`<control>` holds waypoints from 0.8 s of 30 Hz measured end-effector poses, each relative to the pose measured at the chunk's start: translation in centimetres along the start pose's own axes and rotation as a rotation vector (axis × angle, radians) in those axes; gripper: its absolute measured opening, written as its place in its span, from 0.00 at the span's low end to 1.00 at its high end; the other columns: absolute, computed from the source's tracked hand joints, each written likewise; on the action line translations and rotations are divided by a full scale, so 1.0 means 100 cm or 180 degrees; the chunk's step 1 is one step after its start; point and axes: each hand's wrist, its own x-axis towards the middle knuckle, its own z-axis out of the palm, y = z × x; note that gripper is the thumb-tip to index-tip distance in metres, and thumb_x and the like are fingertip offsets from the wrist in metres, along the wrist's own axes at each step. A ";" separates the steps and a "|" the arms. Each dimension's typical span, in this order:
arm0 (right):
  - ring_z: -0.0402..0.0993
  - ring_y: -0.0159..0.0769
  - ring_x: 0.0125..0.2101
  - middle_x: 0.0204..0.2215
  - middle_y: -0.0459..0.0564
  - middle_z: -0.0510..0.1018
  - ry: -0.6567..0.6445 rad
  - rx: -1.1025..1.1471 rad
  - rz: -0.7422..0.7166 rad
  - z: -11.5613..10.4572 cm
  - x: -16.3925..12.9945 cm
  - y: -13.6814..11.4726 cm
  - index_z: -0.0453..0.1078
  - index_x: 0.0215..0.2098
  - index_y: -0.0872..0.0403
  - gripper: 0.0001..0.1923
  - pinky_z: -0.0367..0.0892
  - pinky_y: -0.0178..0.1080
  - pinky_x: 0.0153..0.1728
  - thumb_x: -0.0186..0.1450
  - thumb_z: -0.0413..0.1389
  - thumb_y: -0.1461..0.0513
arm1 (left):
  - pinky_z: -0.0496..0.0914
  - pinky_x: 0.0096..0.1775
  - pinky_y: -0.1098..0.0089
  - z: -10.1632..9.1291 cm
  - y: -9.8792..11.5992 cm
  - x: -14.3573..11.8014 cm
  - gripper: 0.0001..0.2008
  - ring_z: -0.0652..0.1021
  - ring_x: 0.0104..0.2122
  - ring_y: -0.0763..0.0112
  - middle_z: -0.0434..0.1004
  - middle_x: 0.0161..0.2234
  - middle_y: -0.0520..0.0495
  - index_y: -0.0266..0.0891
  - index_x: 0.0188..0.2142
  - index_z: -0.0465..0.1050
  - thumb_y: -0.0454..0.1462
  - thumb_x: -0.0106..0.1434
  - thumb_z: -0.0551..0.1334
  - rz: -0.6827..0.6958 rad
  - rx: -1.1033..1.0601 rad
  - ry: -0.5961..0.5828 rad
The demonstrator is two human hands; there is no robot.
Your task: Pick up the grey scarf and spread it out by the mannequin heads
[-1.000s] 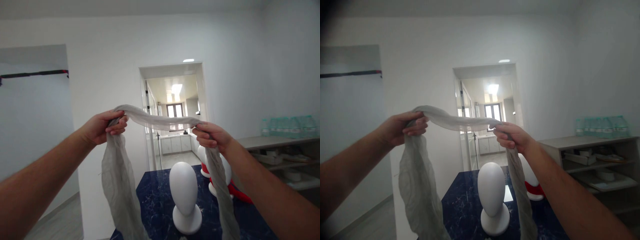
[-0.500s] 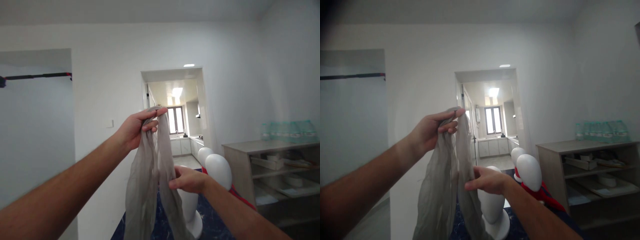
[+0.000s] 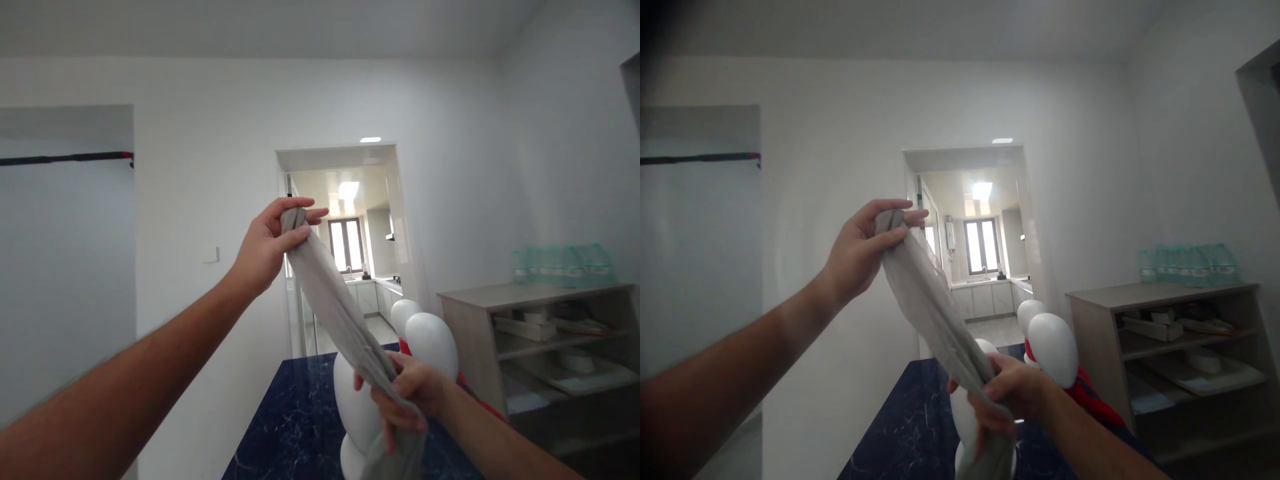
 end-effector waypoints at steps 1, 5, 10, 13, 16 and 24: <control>0.68 0.26 0.11 0.20 0.38 0.78 -0.0003 0.0012 -0.0053 -0.004 -0.019 -0.009 0.68 0.62 0.59 0.29 0.84 0.43 0.30 0.67 0.66 0.56 | 0.74 0.62 0.52 -0.003 -0.002 0.000 0.19 0.82 0.59 0.54 0.87 0.54 0.43 0.42 0.56 0.76 0.36 0.66 0.69 0.0072 0.0178 0.0026; 0.55 0.19 0.07 0.17 0.32 0.72 0.0198 -0.0177 0.0015 -0.013 -0.091 -0.057 0.65 0.66 0.59 0.31 0.83 0.38 0.24 0.69 0.64 0.58 | 0.73 0.59 0.54 -0.014 -0.016 -0.004 0.17 0.79 0.61 0.53 0.85 0.57 0.40 0.41 0.55 0.74 0.42 0.69 0.68 0.0141 0.0553 0.0164; 0.42 0.18 0.05 0.13 0.26 0.58 0.1034 -0.0685 -0.0168 -0.023 -0.150 -0.096 0.75 0.53 0.55 0.14 0.77 0.32 0.18 0.71 0.61 0.60 | 0.73 0.54 0.57 -0.033 -0.061 -0.021 0.24 0.78 0.58 0.52 0.77 0.65 0.39 0.43 0.63 0.69 0.50 0.73 0.61 -0.0255 0.1073 -0.0138; 0.37 0.20 0.06 0.13 0.27 0.56 0.1335 -0.0620 -0.0686 -0.042 -0.162 -0.087 0.75 0.51 0.54 0.11 0.67 0.26 0.13 0.73 0.57 0.61 | 0.69 0.60 0.53 -0.039 -0.106 -0.038 0.24 0.76 0.58 0.52 0.74 0.66 0.43 0.44 0.65 0.68 0.49 0.75 0.55 -0.0584 0.1371 -0.0388; 0.35 0.21 0.09 0.15 0.29 0.55 0.1803 -0.0331 -0.1241 -0.069 -0.159 -0.067 0.76 0.43 0.53 0.08 0.61 0.24 0.14 0.75 0.55 0.60 | 0.68 0.64 0.54 -0.030 -0.161 -0.059 0.30 0.77 0.59 0.55 0.75 0.65 0.43 0.42 0.69 0.62 0.35 0.67 0.54 -0.1170 0.1544 -0.0612; 0.48 0.24 0.16 0.14 0.35 0.55 0.2493 0.0300 -0.1172 -0.148 -0.127 -0.017 0.61 0.21 0.51 0.24 0.59 0.24 0.20 0.72 0.59 0.52 | 0.62 0.71 0.52 0.019 -0.280 -0.124 0.41 0.70 0.70 0.49 0.64 0.72 0.23 0.27 0.74 0.51 0.28 0.63 0.61 -0.2048 0.2042 -0.0728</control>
